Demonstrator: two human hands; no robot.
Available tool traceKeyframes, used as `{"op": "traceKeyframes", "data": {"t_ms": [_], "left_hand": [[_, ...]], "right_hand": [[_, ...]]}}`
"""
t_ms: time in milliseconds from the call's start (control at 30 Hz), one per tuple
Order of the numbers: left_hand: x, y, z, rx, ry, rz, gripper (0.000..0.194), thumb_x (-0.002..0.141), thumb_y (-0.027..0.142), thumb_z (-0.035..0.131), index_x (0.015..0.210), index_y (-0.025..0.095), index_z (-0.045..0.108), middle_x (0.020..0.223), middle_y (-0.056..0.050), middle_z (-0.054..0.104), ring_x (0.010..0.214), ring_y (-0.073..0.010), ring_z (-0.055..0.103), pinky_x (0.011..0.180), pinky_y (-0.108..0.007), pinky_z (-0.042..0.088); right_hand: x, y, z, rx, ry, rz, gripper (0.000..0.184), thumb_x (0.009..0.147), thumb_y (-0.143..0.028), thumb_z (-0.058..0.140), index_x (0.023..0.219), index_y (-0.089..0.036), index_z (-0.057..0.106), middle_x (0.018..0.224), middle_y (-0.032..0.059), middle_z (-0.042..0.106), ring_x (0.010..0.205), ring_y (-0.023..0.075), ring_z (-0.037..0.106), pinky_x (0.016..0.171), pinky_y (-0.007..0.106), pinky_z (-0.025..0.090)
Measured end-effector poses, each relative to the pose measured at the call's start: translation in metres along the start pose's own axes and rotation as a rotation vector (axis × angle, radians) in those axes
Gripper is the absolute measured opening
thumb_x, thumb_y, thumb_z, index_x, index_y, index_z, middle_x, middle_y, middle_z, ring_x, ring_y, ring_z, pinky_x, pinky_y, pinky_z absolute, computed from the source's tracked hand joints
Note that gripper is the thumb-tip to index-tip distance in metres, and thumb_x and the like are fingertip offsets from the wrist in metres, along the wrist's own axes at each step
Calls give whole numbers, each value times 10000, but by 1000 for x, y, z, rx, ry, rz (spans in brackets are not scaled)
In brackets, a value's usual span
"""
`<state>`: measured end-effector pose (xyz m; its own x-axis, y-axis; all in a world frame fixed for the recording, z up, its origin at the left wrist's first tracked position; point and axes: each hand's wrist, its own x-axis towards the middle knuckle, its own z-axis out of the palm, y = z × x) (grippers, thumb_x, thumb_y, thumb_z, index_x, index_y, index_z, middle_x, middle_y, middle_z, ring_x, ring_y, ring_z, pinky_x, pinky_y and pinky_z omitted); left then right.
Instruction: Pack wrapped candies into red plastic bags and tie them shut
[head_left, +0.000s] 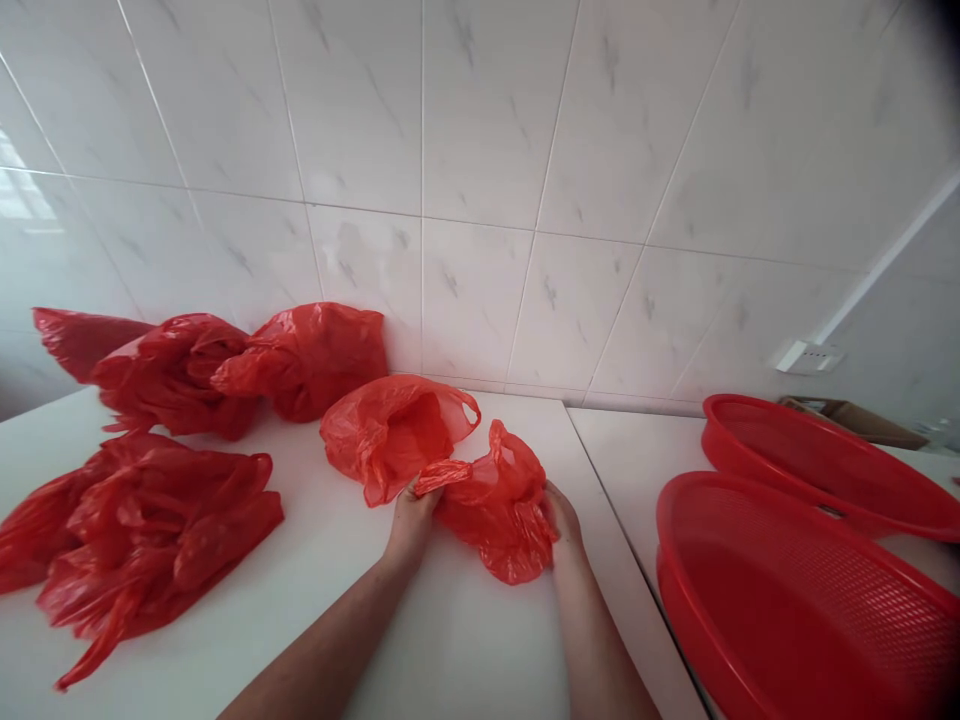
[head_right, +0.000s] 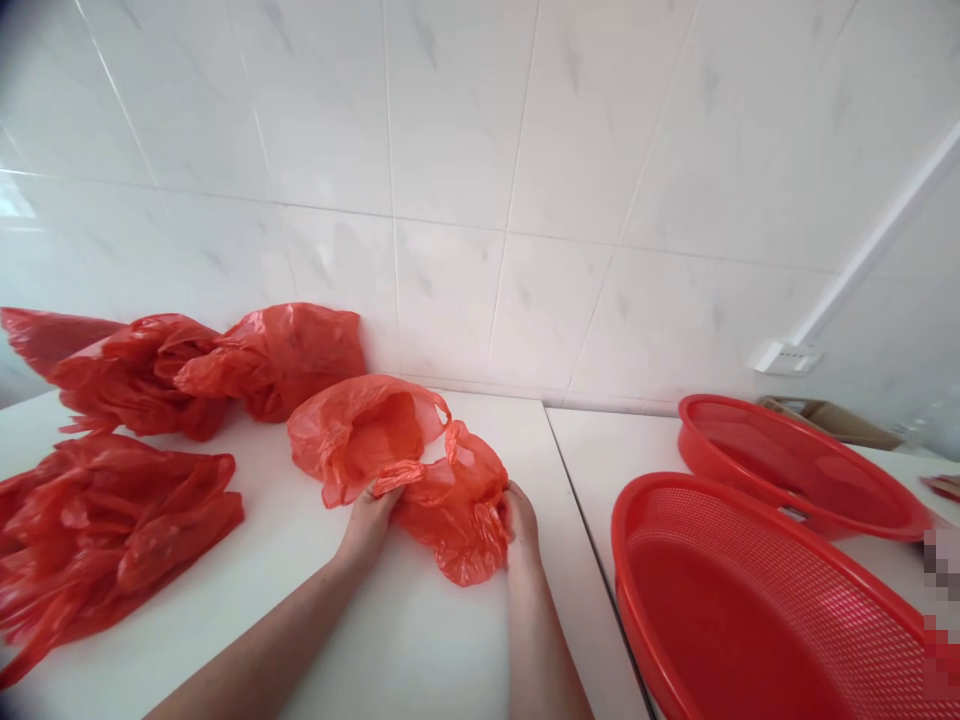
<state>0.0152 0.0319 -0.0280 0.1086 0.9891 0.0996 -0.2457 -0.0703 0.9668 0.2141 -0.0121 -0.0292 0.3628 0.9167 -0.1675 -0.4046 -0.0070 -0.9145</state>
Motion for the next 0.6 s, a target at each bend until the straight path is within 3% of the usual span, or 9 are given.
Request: {"op": "traceKeyframes", "data": {"t_ms": [133,233,300,400,500,600], "left_hand": [[-1,0,2,-50,24,0,395,764,426,626,1062,167,618,1000,-85,692,905,-227,649,786,-329,506],[-1,2,2,-110,57,-12,611,768,418,633,1310,226,426,1142,-102,640,946,-225,648,762,-334,523],[-2,4,2,-77,64,0,684,772,408,635,1373,265,342,1219,-108,599,965,-220,643,757,-329,523],[-2,6,0,0,74,48,598,769,410,635,1310,253,435,1233,-108,588,992,-217,626,787,-321,507],[-1,6,-1,32,94,58,412,760,443,628,1085,194,583,1058,-84,658,929,-212,628,778,-303,492],[-1,5,-2,44,115,35,352,737,467,642,933,176,615,884,-49,676,805,-195,630,719,-283,482]], "right_hand": [[1,2,-1,-12,12,3,221,590,-280,573,803,-233,533,611,-33,605,510,160,551,486,263,413],[2,3,-3,-12,18,3,200,581,-262,572,772,-232,521,577,-44,580,495,155,540,484,260,405],[3,3,-4,-12,18,2,201,577,-254,569,772,-232,521,577,-47,580,483,150,531,477,258,397],[3,4,-4,-17,25,-4,213,577,-266,573,783,-229,532,589,-37,594,486,156,536,472,261,393],[2,3,-3,-26,36,-9,199,574,-287,581,758,-226,534,558,-32,577,493,166,545,475,268,401],[0,0,-1,-34,47,-6,180,563,-285,586,720,-225,523,534,-29,559,496,172,548,483,276,414]]}}
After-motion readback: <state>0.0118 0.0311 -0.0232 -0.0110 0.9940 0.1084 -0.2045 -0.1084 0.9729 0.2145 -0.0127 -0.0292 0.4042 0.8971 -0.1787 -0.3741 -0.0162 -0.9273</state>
